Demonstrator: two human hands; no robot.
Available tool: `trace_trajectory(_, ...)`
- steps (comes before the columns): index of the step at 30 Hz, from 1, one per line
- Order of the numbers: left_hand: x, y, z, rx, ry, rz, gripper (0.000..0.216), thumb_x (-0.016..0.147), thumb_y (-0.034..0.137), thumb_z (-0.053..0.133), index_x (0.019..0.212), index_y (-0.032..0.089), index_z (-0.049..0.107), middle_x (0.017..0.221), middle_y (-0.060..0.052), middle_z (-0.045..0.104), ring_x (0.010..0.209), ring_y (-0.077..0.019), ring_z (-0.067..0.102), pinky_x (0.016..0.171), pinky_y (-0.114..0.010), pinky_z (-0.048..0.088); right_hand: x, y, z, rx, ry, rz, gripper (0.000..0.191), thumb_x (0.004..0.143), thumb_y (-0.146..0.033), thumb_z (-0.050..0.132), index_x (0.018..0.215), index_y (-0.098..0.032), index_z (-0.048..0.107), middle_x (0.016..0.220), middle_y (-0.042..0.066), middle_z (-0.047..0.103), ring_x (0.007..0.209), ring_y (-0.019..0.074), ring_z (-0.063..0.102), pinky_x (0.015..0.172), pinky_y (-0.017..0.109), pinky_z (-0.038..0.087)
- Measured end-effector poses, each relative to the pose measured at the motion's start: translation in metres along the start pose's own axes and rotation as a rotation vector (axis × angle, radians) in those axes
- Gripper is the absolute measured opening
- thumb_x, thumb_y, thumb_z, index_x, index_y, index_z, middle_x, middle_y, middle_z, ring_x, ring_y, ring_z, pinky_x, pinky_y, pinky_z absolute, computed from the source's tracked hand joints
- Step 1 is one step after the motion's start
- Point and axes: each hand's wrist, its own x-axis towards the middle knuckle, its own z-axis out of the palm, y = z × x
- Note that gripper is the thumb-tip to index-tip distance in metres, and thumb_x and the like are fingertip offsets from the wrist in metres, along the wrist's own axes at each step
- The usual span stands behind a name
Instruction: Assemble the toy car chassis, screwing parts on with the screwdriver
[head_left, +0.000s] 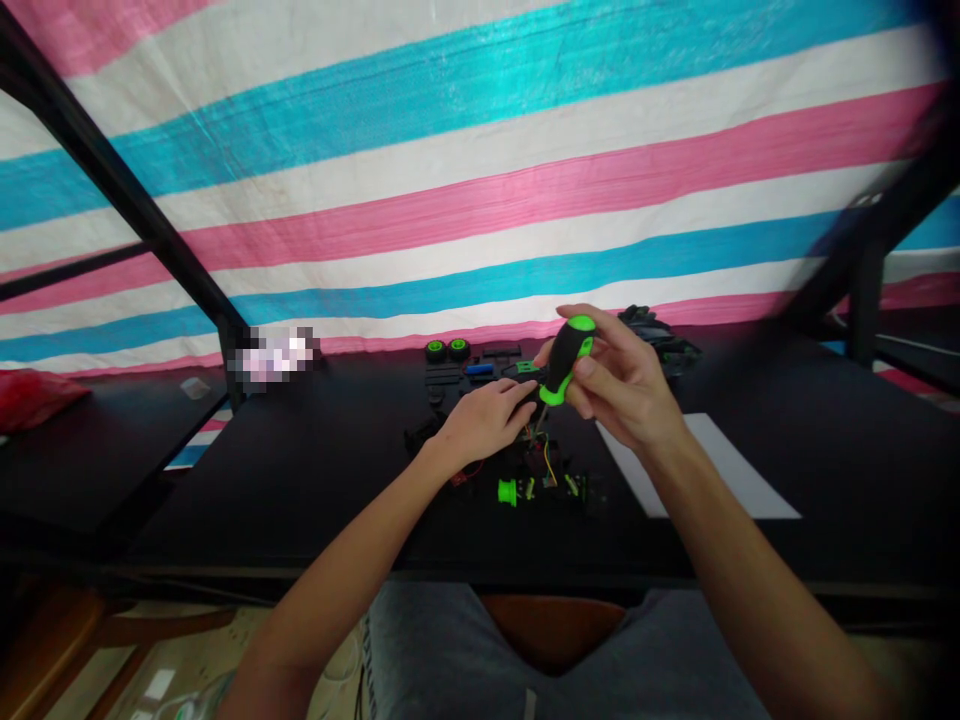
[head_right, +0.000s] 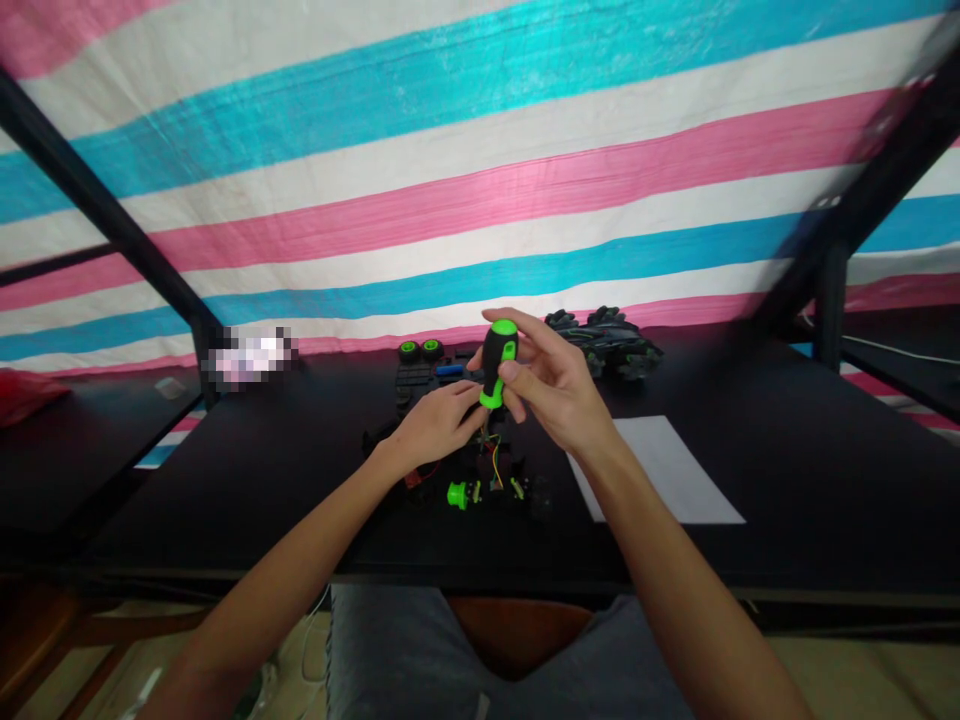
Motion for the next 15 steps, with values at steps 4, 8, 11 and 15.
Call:
trace_trajectory(4, -0.0002, 0.0012, -0.0012, -0.004, 0.001, -0.008, 0.037, 0.119, 0.036, 0.044, 0.129, 0.017, 0.075, 0.126, -0.014, 0.077, 0.116, -0.0275, 0.076, 0.106, -0.040, 0.061, 0.0011, 0.0035, 0.0003, 0.006, 0.050, -0.022, 0.059, 0.086, -0.050, 0.095, 0.137, -0.034, 0.072, 0.100, 0.003, 0.079, 0.051, 0.0087, 0.050, 0.039, 0.023, 0.040)
trace_trajectory(8, -0.0001, 0.0006, 0.0001, -0.016, 0.007, -0.003, 0.037, 0.119, 0.036, 0.045, 0.131, 0.017, 0.074, 0.127, -0.014, 0.077, 0.116, -0.0271, 0.077, 0.106, -0.039, 0.062, 0.0008, 0.0073, -0.0008, -0.012, 0.112, -0.028, 0.056, 0.080, -0.046, 0.101, 0.131, -0.036, 0.079, 0.096, 0.000, 0.071, 0.055, 0.0088, 0.049, 0.039, 0.022, 0.041)
trace_trajectory(11, -0.0004, -0.0003, 0.0016, -0.017, 0.016, 0.004, 0.036, 0.119, 0.035, 0.046, 0.132, 0.016, 0.074, 0.128, -0.014, 0.077, 0.117, -0.0277, 0.077, 0.107, -0.040, 0.062, 0.0002, 0.0065, -0.0014, 0.015, 0.093, -0.023, 0.054, 0.080, -0.041, 0.101, 0.131, -0.038, 0.081, 0.094, -0.001, 0.070, 0.053, 0.0075, 0.049, 0.039, 0.022, 0.040)
trace_trajectory(15, -0.0007, -0.0009, 0.0022, -0.010, 0.017, 0.005, 0.036, 0.119, 0.036, 0.046, 0.133, 0.017, 0.073, 0.129, -0.014, 0.077, 0.118, -0.0278, 0.077, 0.107, -0.041, 0.062, -0.0011, 0.0038, -0.0030, 0.013, 0.063, -0.014, 0.055, 0.086, -0.040, 0.097, 0.139, -0.038, 0.079, 0.098, 0.000, 0.077, 0.047, 0.0060, 0.050, 0.038, 0.022, 0.040)
